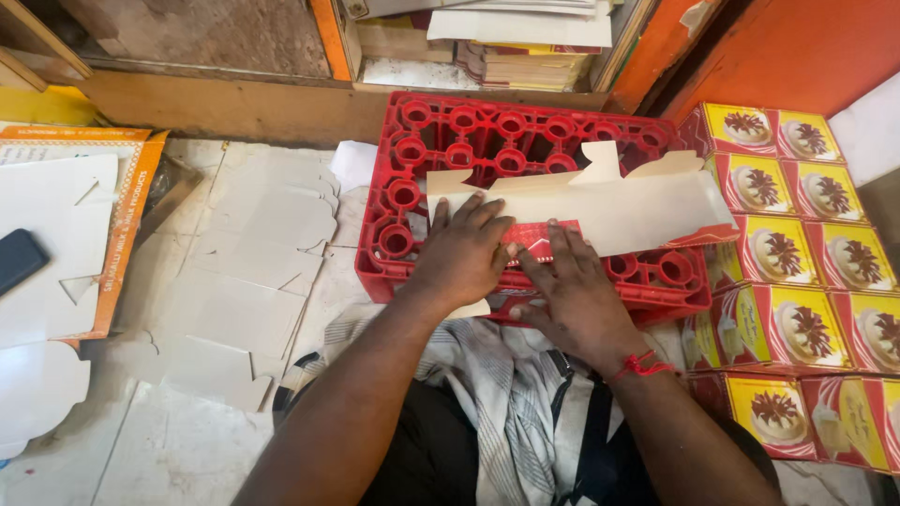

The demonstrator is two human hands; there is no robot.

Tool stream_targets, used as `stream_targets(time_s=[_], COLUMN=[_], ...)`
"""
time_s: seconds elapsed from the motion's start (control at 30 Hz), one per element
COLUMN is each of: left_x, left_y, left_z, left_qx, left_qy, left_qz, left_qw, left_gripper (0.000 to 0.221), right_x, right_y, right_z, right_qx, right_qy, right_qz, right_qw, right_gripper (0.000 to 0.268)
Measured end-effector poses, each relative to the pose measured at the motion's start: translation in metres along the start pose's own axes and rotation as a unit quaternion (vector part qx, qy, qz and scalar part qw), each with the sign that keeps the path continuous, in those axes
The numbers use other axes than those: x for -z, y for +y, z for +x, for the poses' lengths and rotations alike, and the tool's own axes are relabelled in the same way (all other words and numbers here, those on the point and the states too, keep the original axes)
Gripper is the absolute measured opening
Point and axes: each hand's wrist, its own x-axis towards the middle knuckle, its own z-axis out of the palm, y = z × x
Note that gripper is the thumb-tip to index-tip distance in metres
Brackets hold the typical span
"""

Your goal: The person folds cardboard sweet boxes by hand on a plastic crate, creasing the edges and interlocking the tabs to form the final box shape.

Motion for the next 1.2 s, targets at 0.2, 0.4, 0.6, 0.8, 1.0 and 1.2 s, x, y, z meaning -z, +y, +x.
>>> stream_targets(time_s=[0.2,0.4,0.6,0.8,1.0,1.2], left_x=[0.05,0.049,0.035,0.032,0.022,-0.003], left_y=[0.02,0.009,-0.003,-0.001,-0.002,0.025], left_z=[-0.03,-0.028,-0.023,-0.013,-0.018,-0.028], left_qx=[-0.056,-0.078,-0.036,0.016,-0.048,-0.045], left_qy=[-0.068,-0.032,0.029,0.06,0.117,0.006], left_qz=[0.067,0.013,-0.043,-0.021,0.171,0.12], left_qw=[0.994,0.996,0.998,0.998,0.977,0.992], left_gripper=[0.075,0.02,0.013,0.03,0.019,0.073], right_x=[-0.002,-0.002,-0.005,-0.004,-0.002,0.006], right_y=[-0.004,-0.009,-0.003,-0.004,-0.005,-0.005], right_z=[-0.001,-0.002,-0.003,-0.005,-0.006,-0.006], right_qx=[-0.007,-0.033,-0.013,-0.012,-0.012,-0.075], right_qy=[0.014,0.002,0.022,0.028,0.045,-0.007], right_qz=[-0.068,-0.07,-0.059,-0.077,-0.104,-0.137], right_qw=[0.998,0.997,0.998,0.997,0.993,0.988], right_gripper=[0.085,0.08,0.074,0.073,0.069,0.07])
